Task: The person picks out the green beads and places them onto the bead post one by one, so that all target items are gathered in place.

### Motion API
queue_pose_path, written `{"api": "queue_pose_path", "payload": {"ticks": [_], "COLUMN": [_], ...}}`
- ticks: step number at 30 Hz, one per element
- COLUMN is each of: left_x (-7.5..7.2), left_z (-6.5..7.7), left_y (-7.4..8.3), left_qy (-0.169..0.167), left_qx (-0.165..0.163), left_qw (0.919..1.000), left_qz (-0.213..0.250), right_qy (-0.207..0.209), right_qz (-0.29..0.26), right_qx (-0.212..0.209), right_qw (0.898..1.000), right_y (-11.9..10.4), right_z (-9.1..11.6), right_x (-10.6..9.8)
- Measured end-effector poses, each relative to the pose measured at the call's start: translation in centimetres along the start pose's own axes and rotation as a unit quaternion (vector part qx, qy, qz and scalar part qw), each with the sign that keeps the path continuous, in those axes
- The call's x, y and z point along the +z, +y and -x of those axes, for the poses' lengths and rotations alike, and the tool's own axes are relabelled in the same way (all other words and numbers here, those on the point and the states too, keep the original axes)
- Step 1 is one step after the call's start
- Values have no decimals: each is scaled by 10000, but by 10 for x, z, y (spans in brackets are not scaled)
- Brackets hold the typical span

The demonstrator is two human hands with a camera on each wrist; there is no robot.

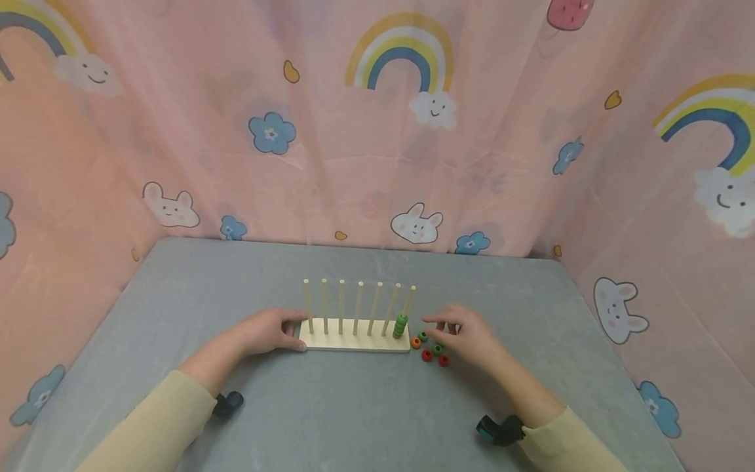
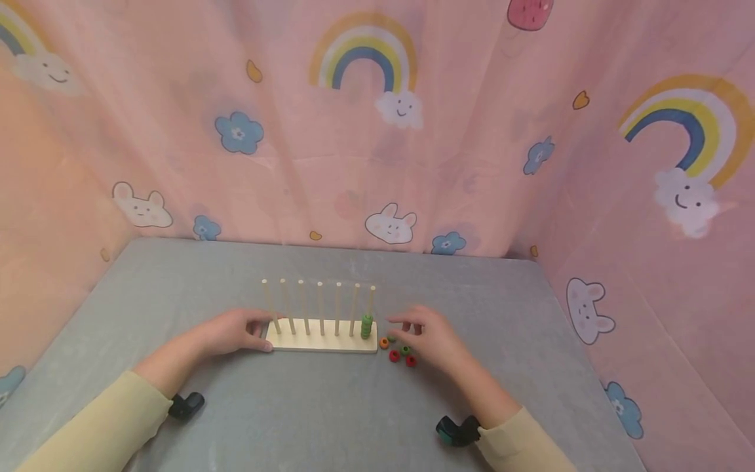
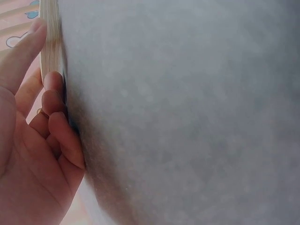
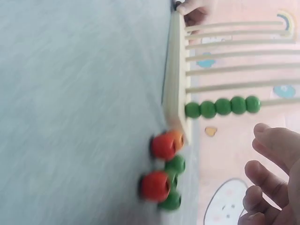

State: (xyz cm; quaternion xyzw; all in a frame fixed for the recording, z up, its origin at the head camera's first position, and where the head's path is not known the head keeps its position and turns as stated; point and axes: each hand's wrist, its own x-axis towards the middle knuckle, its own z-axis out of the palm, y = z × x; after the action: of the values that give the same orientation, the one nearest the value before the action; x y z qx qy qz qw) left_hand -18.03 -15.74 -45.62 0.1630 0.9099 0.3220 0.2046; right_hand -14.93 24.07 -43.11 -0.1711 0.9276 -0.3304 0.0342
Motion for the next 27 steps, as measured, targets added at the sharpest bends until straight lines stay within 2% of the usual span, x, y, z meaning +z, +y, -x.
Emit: {"api": "queue_pose_path", "payload": {"ticks": [11, 20, 27], "left_x": [0, 1, 0], "left_z": [1, 0, -1], "left_y": [0, 0, -1], "left_qy": [-12, 2, -24], "left_qx": [-112, -79, -141], "left_qw": [9999, 10000, 9999], "left_qz": [19, 17, -1], "right_qy": [-52, -435, -836], "right_qz": [423, 855, 1174], "right_qx": [545, 602, 880], "right_qw": [9976, 9936, 9856], "right_y": [21, 26, 26], "right_z": [19, 15, 8], "right_x": [-12, -13, -8]}}
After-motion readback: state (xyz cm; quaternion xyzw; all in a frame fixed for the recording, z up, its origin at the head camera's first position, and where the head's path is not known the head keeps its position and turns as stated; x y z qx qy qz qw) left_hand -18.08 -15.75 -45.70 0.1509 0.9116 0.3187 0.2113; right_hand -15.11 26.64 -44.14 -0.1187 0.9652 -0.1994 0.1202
